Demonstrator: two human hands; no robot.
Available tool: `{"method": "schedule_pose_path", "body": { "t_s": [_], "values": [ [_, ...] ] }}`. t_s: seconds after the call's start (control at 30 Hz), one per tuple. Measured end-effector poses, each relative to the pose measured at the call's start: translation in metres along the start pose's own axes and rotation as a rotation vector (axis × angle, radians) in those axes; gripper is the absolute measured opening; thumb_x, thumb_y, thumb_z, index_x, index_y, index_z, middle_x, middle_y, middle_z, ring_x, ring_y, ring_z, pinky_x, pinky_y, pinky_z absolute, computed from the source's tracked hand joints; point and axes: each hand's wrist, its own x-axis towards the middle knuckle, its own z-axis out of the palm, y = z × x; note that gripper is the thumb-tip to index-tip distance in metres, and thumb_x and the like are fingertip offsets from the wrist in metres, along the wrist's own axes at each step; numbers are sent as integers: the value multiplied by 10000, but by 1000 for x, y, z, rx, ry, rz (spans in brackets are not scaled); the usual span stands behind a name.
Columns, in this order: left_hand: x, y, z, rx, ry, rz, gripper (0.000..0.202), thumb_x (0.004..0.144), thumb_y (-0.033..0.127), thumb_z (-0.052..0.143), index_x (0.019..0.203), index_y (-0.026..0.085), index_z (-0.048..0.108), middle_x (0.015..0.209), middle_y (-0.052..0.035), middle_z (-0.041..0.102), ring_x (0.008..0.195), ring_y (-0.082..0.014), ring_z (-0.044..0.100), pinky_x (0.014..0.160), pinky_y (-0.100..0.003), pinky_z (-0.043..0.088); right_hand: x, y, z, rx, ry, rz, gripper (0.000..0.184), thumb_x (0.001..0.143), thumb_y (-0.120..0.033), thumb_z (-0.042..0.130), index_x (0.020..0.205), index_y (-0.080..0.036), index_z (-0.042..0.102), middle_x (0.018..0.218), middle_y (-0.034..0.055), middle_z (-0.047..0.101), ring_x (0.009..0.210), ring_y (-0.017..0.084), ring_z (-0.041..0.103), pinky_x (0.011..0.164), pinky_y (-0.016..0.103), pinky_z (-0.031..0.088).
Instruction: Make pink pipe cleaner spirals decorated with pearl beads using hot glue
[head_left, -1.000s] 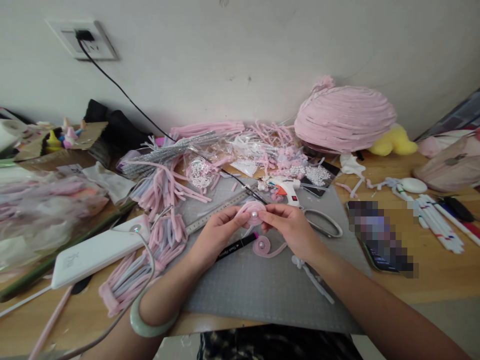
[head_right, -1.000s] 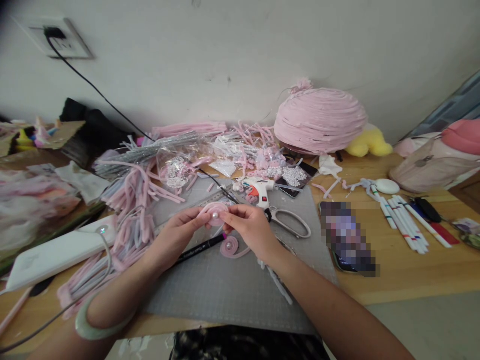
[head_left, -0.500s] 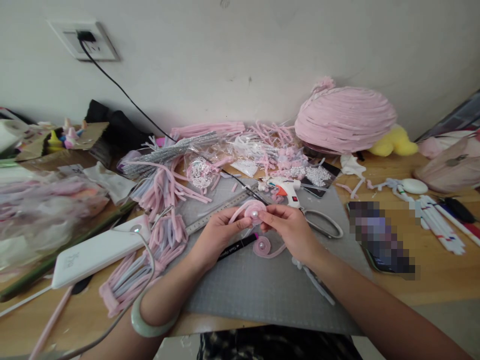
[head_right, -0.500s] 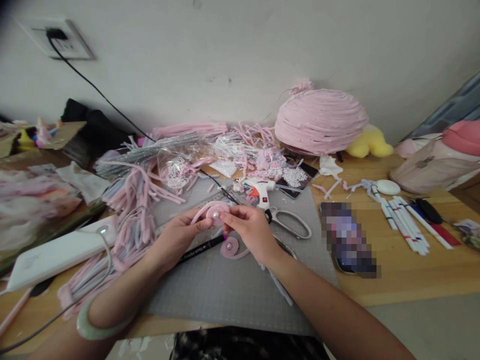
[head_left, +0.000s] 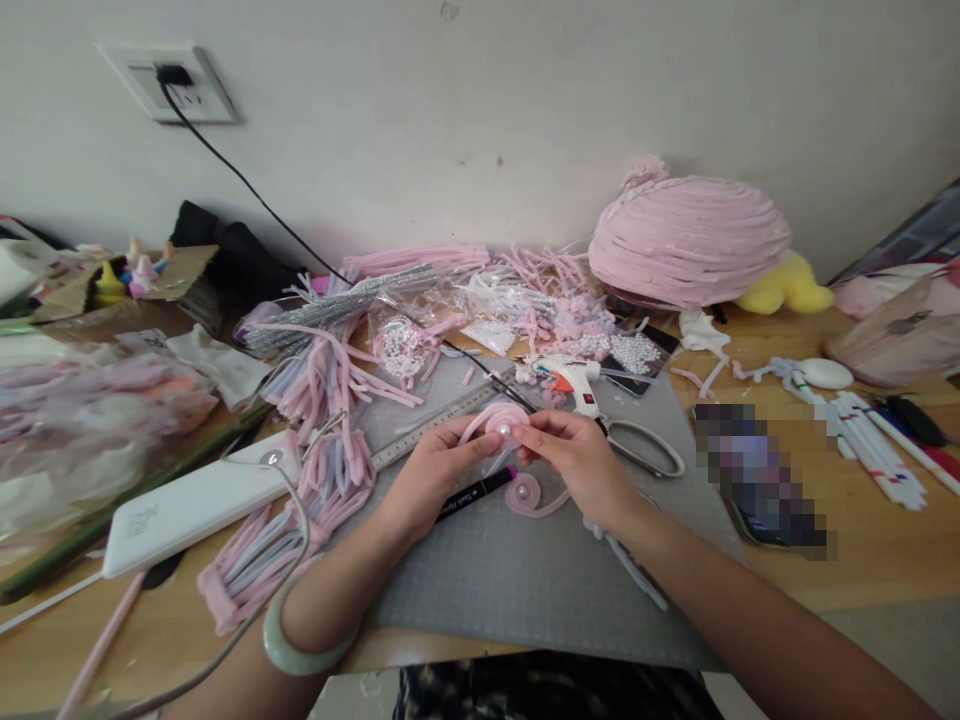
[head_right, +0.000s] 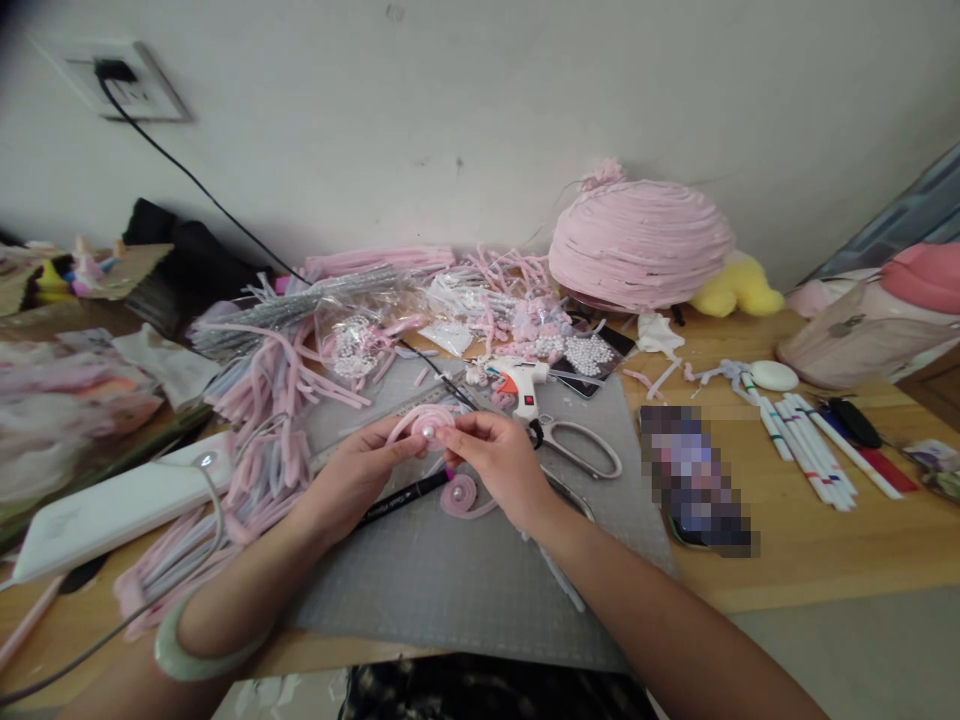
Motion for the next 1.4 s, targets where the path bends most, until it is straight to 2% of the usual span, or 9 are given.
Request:
{"method": "schedule_pose_path", "body": {
  "t_s": [0.3, 0.53, 0.73, 0.83, 0.9, 1.0, 1.1, 1.27, 1.4],
  "values": [
    [-2, 4, 3, 27, -61, 32, 275, 764, 332, 601, 958, 149, 669, 884, -19, 683, 898, -196, 573, 828, -272, 401, -1, -2, 1, -113, -28, -6, 268, 667, -432, 673, 690, -166, 648, 565, -18, 596, 547, 108, 540, 562, 230, 423],
    [-2, 8, 0, 34, -51, 11, 252, 734, 289, 606, 907, 108, 642, 834, -34, 669, 836, -194, 564, 785, -270, 389, -3, -5, 2, -193, -74, -26, 210, 712, -365, 640, 653, -163, 637, 555, -28, 584, 535, 93, 513, 554, 221, 395],
    [-4, 10, 1, 42, -53, 7, 229, 754, 305, 595, 887, 121, 623, 810, -22, 639, 820, -175, 529, 770, -254, 368, -3, -3, 0, -100, -96, 5, 211, 701, -368, 661, 668, -160, 647, 555, -31, 582, 534, 86, 514, 558, 216, 399],
    [-2, 9, -1, 66, -7, 32, 197, 781, 323, 568, 745, 133, 604, 784, -25, 617, 823, -168, 513, 767, -246, 354, -1, 0, -2, -30, -57, 4, 225, 681, -381, 684, 697, -158, 662, 574, -21, 596, 548, 90, 531, 575, 221, 415],
    [0, 8, -3, 80, 31, 85, 267, 818, 348, 516, 654, 144, 571, 754, -21, 595, 812, -161, 506, 773, -243, 350, 1, 1, -3, -14, -10, -4, 231, 672, -382, 693, 710, -155, 670, 585, -14, 608, 549, 91, 537, 577, 223, 421],
    [2, 8, -6, 121, 84, 136, 306, 843, 367, 470, 644, 156, 566, 689, 3, 550, 749, -142, 490, 757, -234, 352, 2, 2, -4, -24, 28, -1, 239, 660, -380, 702, 711, -148, 677, 566, -9, 611, 529, 93, 539, 557, 226, 424],
    [3, 10, -6, 177, 122, 146, 278, 818, 367, 504, 639, 164, 567, 659, 19, 532, 716, -133, 480, 740, -225, 355, 4, 3, -5, -2, 53, 6, 245, 640, -380, 715, 702, -146, 678, 561, -5, 617, 516, 95, 544, 541, 225, 431],
    [2, 13, -5, 215, 82, 138, 256, 774, 342, 551, 594, 161, 570, 627, 24, 536, 692, -128, 474, 729, -224, 354, 7, 4, -6, 114, 82, -2, 245, 616, -375, 734, 707, -153, 685, 596, -1, 633, 524, 88, 549, 557, 229, 456],
    [2, 9, -5, 223, 4, 79, 211, 742, 346, 596, 662, 152, 614, 651, 18, 568, 681, -126, 486, 705, -232, 367, 7, 4, -5, 140, 84, -8, 252, 609, -385, 731, 714, -160, 691, 606, -3, 638, 518, 86, 542, 548, 233, 455]
  ]
}}
